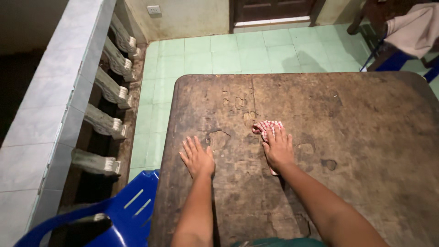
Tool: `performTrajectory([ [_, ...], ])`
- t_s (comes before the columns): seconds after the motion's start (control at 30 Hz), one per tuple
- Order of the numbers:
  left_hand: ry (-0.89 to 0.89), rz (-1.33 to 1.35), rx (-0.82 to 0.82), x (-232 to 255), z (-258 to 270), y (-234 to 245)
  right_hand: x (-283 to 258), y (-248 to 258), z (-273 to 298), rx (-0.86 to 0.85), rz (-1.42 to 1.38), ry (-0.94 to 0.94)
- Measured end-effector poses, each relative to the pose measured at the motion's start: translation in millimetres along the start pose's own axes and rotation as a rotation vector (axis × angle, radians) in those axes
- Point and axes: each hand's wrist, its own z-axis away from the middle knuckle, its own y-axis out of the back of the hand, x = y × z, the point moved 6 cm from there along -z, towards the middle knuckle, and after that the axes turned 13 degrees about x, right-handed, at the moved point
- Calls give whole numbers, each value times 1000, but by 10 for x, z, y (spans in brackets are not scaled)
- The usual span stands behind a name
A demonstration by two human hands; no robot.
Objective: The person wipes a tiled balcony ledge and then a wooden table using a red-and-white checkered cloth. The person moves along the ledge and then shifts to the table, wiping its surface in broad strokes.
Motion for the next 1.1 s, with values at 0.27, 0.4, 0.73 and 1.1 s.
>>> performTrajectory([
  [0.27, 19, 47, 31, -3, 38, 102, 25, 25, 20, 45, -12, 29],
  [0.4, 16, 32, 6, -13, 94, 108, 31, 24, 105, 32, 9, 27],
  [0.73, 22, 15, -22, -8, 74, 132, -15, 69, 72, 7, 43, 18],
  [1.1, 49, -15, -46, -36, 94, 153, -51, 133, 58, 39, -8, 26],
])
